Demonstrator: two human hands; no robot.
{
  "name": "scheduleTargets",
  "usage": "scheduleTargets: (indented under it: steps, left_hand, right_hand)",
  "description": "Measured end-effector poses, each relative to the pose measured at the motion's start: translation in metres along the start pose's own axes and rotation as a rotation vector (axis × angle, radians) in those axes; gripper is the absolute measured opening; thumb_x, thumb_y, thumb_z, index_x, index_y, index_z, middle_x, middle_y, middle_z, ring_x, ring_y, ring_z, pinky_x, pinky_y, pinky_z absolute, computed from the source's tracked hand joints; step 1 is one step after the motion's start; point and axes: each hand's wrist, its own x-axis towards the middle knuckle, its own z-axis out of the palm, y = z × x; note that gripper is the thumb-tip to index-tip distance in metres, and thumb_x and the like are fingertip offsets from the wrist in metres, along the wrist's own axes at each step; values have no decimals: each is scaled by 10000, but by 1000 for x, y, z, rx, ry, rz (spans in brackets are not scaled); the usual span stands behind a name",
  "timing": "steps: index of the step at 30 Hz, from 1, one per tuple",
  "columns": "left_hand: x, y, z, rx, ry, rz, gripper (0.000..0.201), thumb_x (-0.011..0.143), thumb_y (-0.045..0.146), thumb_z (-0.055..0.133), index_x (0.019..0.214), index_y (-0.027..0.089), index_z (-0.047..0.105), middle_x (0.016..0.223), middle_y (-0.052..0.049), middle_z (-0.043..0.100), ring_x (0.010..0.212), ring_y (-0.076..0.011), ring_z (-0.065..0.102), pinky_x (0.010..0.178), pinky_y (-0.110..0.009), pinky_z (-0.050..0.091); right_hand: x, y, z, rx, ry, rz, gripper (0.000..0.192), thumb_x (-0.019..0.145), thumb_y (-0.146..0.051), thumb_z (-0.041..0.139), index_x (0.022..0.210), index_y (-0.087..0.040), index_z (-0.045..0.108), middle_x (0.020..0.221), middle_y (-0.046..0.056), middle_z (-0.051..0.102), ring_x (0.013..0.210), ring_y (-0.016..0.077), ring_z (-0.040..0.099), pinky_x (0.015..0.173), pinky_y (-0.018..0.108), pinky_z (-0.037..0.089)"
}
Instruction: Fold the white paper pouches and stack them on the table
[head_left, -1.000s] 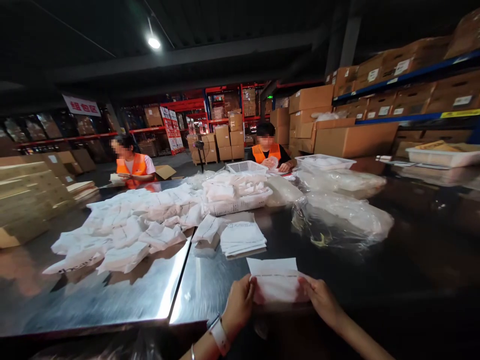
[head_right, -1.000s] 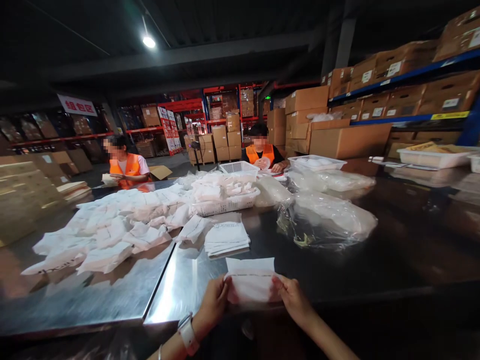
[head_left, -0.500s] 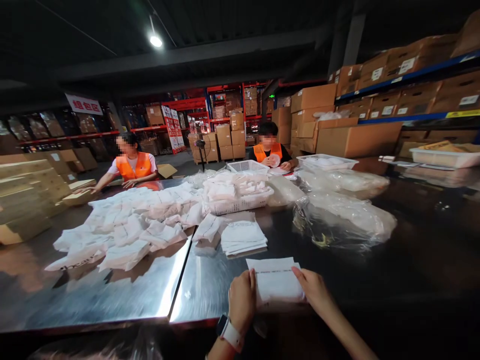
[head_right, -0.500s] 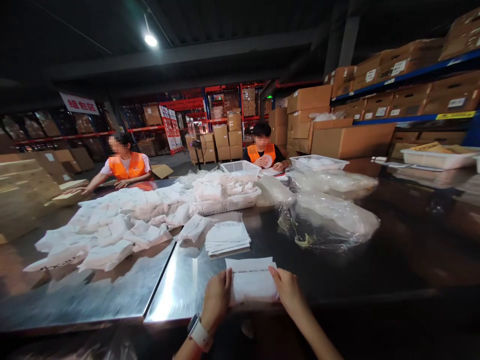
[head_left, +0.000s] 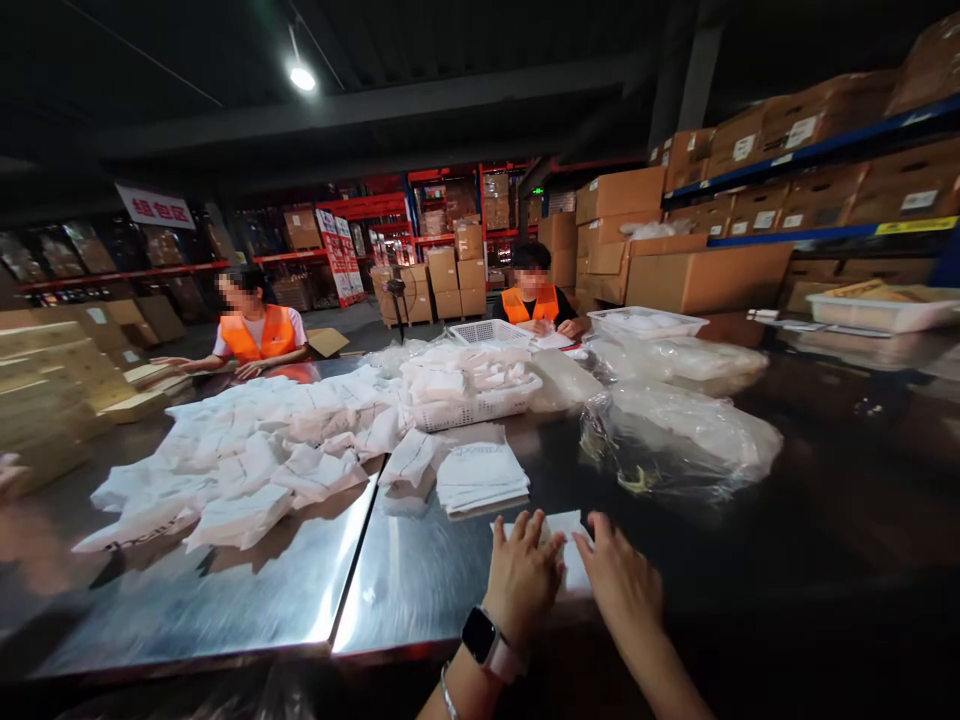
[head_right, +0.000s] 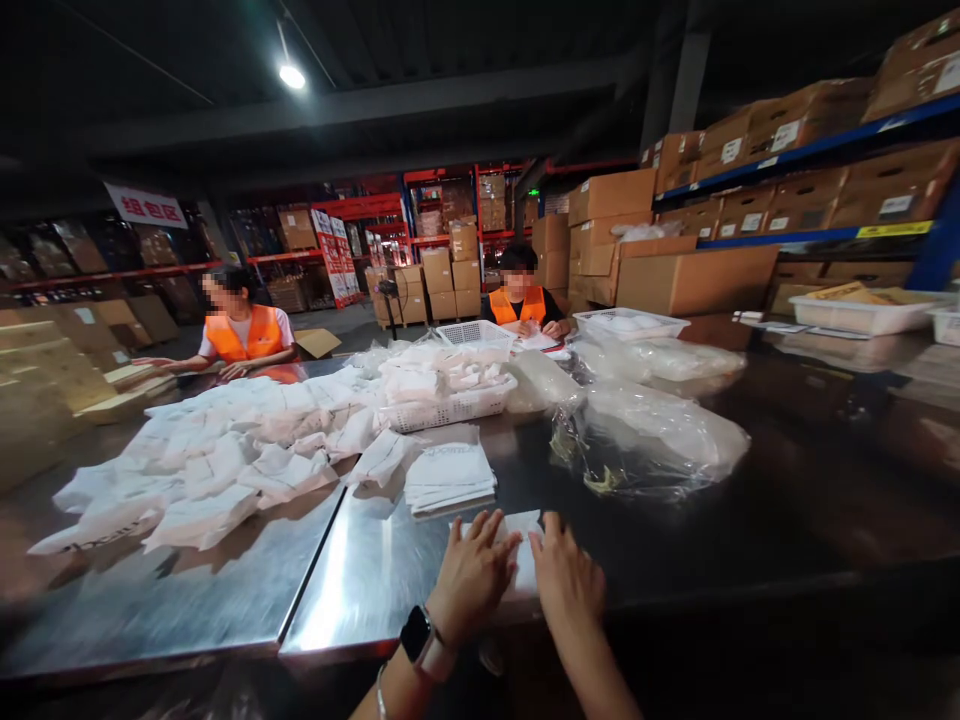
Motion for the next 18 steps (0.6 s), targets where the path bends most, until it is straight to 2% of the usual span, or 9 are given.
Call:
scheduleTargets:
  steps: [2, 3, 4, 6, 9, 11, 13, 15, 18]
  left_hand:
    - [-1, -1, 3, 5, -10, -9, 399, 924, 272, 453, 1317, 279, 525, 1450, -106, 425, 1303, -332, 402, 1024, -669, 321]
    - [-1, -2, 3, 10, -16, -8, 415, 921, 264, 451, 1332, 268, 513, 1450, -107, 425, 1310, -336, 390, 1032, -671, 311]
    - [-2, -2, 3, 13, -23, -2, 437, 917, 261, 452, 1353, 259, 492, 1453, -107, 421, 1321, -339, 374, 1044, -671, 295]
    - [-4, -4, 4, 12, -36, 22, 486, 913, 262, 454, 1398, 247, 436, 1470, -103, 399, 1337, -343, 347, 1065, -671, 265]
    - [-6, -8, 8, -10, -34, 43, 479, 919, 248, 436, 1397, 277, 436, 1491, -80, 369, 1340, -344, 344, 1065, -666, 268]
    - [-9, -11, 12, -47, -11, -7, 469, 911, 261, 459, 1379, 252, 462, 1478, -102, 384, 1320, -353, 368, 1055, -626, 315]
    - [-12, -13, 17, -91, 52, -157, 520, 908, 269, 462, 1412, 156, 408, 1419, -175, 436, 1269, -361, 423, 1034, -572, 368]
    - [-13, -14, 24, -163, 124, -329, 570, 929, 250, 402, 1450, 52, 283, 1322, -228, 497, 1208, -339, 481, 1022, -526, 392]
    - [-10, -16, 35, -399, 209, -482, 547, 963, 225, 306, 1454, 26, 170, 1344, -227, 472, 1247, -267, 468, 1046, -442, 396]
  right_hand:
    - [-1, -7, 3, 70, 187, -160, 357, 928, -224, 354, 1207, -162, 567, 1157, 197, 632, 1068, 319, 605, 817, 438, 524]
    - [-1, -11, 8, 119, 219, -261, 398, 916, -170, 332, 1255, -158, 540, 1260, 186, 582, 1185, 305, 536, 930, 454, 482]
    - [-2, -14, 14, 151, 206, -345, 430, 901, -128, 313, 1268, -157, 535, 1305, 164, 559, 1245, 283, 489, 1009, 458, 433]
    - [-2, -18, 27, 140, 125, -414, 467, 869, -81, 295, 1244, -164, 560, 1297, 125, 580, 1245, 253, 495, 1051, 457, 400]
    - [-2, -16, 43, 58, 89, -283, 449, 868, -120, 303, 1220, -158, 578, 1253, 146, 606, 1153, 279, 565, 916, 440, 498]
    - [0, -11, 48, 116, 77, -174, 421, 895, -203, 306, 1211, -143, 578, 1152, 183, 642, 1020, 294, 625, 794, 410, 535]
    - [3, -6, 50, 337, 41, -75, 417, 902, -288, 302, 1162, -133, 587, 1030, 192, 666, 907, 292, 652, 748, 405, 538]
    - [6, -4, 51, 570, 23, 1, 419, 887, -367, 298, 1104, -146, 580, 996, 180, 671, 905, 296, 654, 777, 418, 538]
    - [7, -6, 45, 820, -9, 132, 469, 874, -512, 289, 1065, -164, 540, 998, 163, 672, 902, 288, 662, 753, 406, 554]
